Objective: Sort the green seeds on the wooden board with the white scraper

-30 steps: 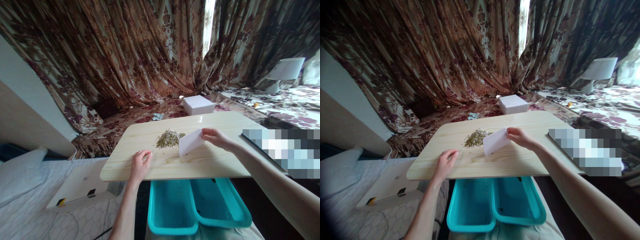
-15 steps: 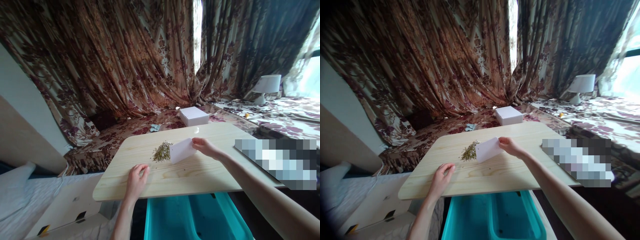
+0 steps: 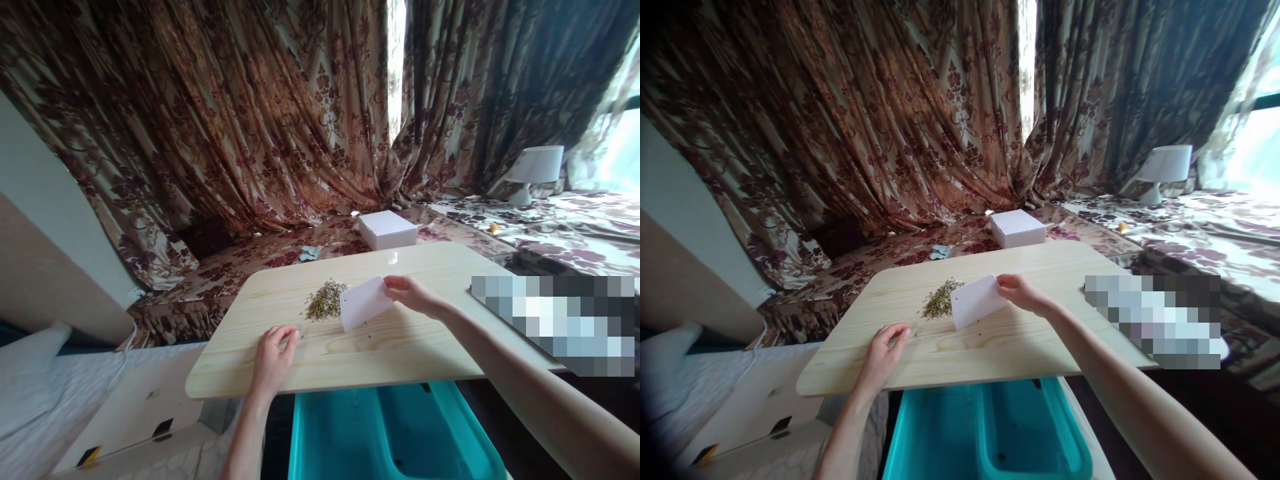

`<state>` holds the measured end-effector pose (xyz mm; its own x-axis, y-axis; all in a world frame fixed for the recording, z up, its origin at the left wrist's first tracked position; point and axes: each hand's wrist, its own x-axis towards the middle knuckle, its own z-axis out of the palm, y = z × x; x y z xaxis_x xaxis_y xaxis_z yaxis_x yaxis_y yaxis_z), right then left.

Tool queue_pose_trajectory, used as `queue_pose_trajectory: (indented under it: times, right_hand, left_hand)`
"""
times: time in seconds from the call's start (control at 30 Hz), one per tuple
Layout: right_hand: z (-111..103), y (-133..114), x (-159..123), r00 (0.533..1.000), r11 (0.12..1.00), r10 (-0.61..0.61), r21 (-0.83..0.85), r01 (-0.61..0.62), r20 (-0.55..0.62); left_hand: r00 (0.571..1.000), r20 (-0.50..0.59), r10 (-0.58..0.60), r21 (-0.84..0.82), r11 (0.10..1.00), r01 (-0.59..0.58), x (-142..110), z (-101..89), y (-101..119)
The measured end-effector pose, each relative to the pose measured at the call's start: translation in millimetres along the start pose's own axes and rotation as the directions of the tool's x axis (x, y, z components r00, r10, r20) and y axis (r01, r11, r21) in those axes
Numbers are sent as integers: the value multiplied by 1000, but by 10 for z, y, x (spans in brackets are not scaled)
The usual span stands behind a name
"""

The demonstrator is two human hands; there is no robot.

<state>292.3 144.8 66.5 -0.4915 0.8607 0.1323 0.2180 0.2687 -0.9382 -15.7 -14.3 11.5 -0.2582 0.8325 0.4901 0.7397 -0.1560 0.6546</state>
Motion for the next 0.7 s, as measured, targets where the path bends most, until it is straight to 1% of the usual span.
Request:
queue_pose_trajectory:
  times: [0.23, 0.43, 0.7]
  right_hand:
    - [-15, -106, -68, 996, 999, 43, 15, -45, 81]
    - [-42, -135, -146, 987, 996, 86, -1, -87, 134]
    - [-147, -176, -394, 976, 993, 107, -74, -95, 192]
  left_hand:
    - [1000, 9, 13, -5, 1000, -13, 2, 2, -12]
    - [1000, 18, 9, 0, 1000, -9, -2, -2, -8]
    - [1000, 11, 8, 3, 1000, -8, 1, -1, -7]
